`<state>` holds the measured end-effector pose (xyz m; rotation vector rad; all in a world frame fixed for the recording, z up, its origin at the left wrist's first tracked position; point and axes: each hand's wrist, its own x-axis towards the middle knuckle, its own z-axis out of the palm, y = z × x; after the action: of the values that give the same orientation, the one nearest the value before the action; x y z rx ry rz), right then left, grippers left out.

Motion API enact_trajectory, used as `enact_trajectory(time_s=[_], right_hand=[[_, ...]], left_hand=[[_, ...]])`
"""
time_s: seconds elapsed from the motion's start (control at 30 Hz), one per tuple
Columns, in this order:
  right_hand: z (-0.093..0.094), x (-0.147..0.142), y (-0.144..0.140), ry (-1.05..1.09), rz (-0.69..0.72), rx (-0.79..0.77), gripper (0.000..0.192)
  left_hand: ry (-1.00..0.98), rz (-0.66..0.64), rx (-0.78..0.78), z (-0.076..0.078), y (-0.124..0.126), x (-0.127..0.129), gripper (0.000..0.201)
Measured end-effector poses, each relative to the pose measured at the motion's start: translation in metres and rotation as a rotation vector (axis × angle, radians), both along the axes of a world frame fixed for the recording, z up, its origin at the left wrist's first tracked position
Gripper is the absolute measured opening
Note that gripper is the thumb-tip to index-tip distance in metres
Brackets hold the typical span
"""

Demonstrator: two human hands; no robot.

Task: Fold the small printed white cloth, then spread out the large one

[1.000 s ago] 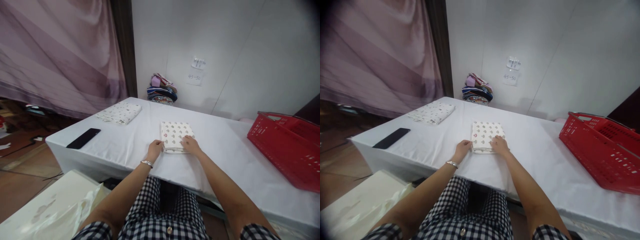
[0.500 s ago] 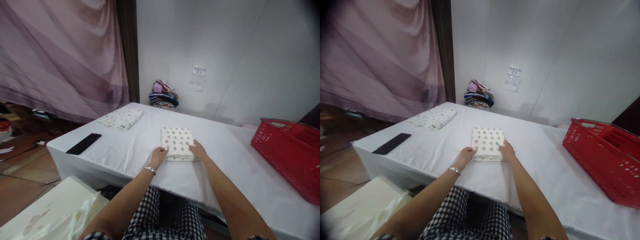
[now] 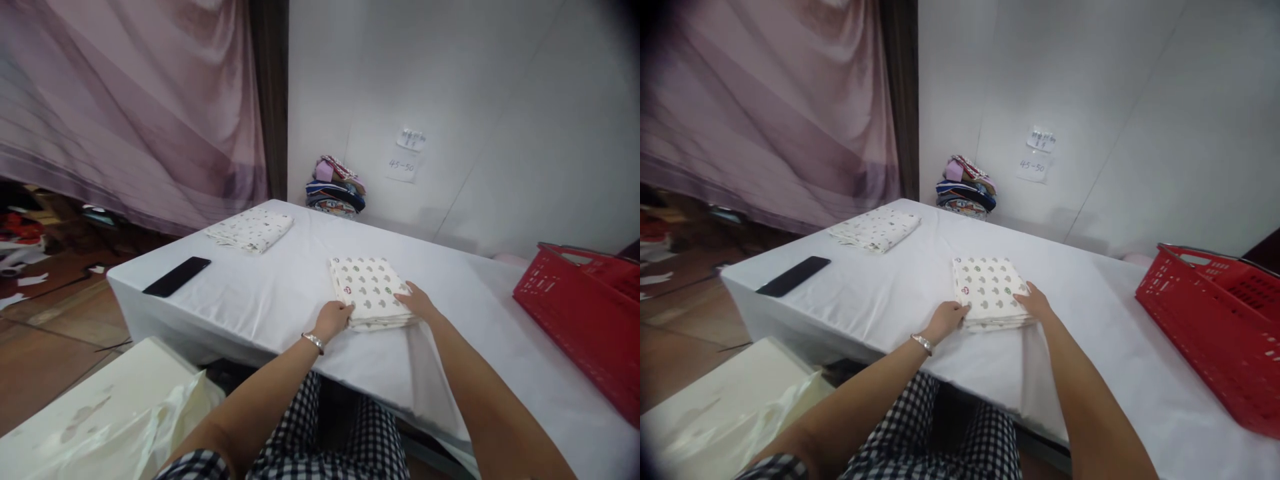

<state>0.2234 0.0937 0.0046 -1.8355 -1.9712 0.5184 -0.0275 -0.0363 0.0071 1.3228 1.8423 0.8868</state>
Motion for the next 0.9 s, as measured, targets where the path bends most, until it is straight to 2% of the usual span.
enact_trajectory(time_s=[0.13,0.23,0.3,0.33,0.4,0.47,0.57,0.63,0.7,0.83,0.9], right_hand=[[0.013,0.0,-0.003,-0.157,0.035,-0.089,0.062],[0.026,-0.031,-0.017,-0.285,0.123,0.076,0.06],[0.029,-0.06,-0.033,-0.265,0.296,0.203,0.056],[0.028,-0.073,-0.042,-0.247,0.382,0.24,0.054],[0.023,-0.094,-0.061,-0.276,0.52,0.214,0.051],[0.014,-0.104,-0.075,-0.32,0.544,0.186,0.051],[0.003,-0.104,-0.084,-0.323,0.523,0.212,0.05],[-0.004,-0.101,-0.086,-0.291,0.513,0.274,0.046],[-0.01,-0.097,-0.088,-0.248,0.506,0.361,0.042],[-0.02,-0.09,-0.098,-0.182,0.566,0.496,0.037],[-0.023,-0.087,-0.103,-0.173,0.621,0.528,0.041]], left_hand=[[0.061,-0.091,-0.026,-0.002,-0.007,0.006,0.042],[0.084,-0.12,-0.036,0.0,-0.005,0.006,0.042],[0.09,-0.116,-0.037,0.0,-0.004,0.006,0.04],[0.086,-0.108,-0.04,0.0,-0.004,0.006,0.039],[0.061,-0.094,-0.05,-0.002,-0.005,0.006,0.036],[0.005,-0.115,-0.07,-0.004,-0.006,0.004,0.031],[-0.054,-0.172,-0.105,-0.004,-0.002,-0.008,0.026],[-0.021,-0.159,-0.072,-0.003,0.007,-0.02,0.024],[0.045,-0.09,-0.005,-0.001,0.022,-0.033,0.023],[0.259,0.083,0.163,0.001,0.063,-0.053,0.045],[0.369,0.053,0.263,0.002,0.087,-0.058,0.051]])
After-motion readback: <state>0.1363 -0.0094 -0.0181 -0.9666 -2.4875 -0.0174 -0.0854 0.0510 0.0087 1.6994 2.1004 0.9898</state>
